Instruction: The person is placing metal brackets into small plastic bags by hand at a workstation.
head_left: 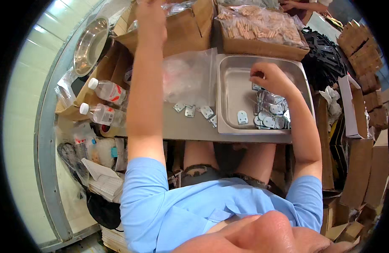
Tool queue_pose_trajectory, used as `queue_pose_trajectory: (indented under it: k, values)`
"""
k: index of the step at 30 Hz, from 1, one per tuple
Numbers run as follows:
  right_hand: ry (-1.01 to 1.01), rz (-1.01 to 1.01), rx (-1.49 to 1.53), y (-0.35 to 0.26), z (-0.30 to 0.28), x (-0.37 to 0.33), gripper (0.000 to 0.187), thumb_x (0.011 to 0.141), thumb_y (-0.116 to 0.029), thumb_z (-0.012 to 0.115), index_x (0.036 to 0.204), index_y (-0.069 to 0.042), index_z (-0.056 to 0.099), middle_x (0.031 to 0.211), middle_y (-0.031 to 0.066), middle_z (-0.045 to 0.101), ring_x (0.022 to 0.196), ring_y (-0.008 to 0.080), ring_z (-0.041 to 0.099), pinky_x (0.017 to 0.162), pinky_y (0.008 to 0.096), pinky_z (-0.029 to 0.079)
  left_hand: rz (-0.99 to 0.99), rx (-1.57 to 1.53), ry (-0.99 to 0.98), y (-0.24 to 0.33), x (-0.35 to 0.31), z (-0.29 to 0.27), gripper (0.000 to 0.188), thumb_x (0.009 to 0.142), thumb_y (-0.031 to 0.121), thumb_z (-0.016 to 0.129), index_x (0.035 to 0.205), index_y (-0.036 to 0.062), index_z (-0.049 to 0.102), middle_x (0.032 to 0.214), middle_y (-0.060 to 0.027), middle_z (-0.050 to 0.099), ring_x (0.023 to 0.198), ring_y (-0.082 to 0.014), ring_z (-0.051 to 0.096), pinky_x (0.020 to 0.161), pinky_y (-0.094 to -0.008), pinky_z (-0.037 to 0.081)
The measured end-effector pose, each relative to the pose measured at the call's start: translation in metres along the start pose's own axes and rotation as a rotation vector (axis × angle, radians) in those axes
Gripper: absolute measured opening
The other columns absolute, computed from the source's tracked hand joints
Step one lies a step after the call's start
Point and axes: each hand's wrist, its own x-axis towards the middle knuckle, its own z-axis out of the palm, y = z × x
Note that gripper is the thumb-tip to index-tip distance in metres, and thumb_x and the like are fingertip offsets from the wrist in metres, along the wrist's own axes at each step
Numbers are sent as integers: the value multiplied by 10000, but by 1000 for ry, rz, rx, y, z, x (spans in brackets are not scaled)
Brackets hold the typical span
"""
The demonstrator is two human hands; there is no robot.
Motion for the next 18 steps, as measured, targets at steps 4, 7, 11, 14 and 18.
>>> queue_pose_trajectory:
  k: [4,7,11,14,18]
  values:
    - [34,0,-94,-4,-7,1,169,772,-136,633,873,-3,612,792,166,629,744,314,607,678,374,474,-128,622,-525,-21,-80,-6,162,846,155,615,949,30,625,876,-17,615,792,-95,549,717,-248,455]
    - [269,174,-278,15,-23,0,197,785,-195,615,910,-44,632,879,162,651,849,331,617,737,393,486,-295,585,-735,-22,-125,7,191,833,162,623,952,12,619,885,-31,627,800,-100,566,723,-257,466]
    - [113,350,-380,37,-47,-13,322,733,-239,687,991,-56,627,990,140,656,957,309,609,820,387,475,-187,555,-836,-35,-146,41,204,831,166,624,957,6,614,884,-53,629,811,-114,580,719,-268,479]
    - [-258,439,-422,52,-33,-16,587,565,-175,820,1104,-86,603,1067,136,637,1017,299,592,855,375,467,-260,423,-847,-48,-156,61,236,802,193,628,930,-3,612,886,-128,646,812,-201,625,719,-320,489]
    - [-332,257,-420,58,-28,-7,401,621,-64,740,991,-17,592,867,111,642,791,245,620,701,346,496,-339,397,-848,-65,-163,69,227,827,183,641,968,9,602,871,-58,625,780,-109,573,711,-269,480]
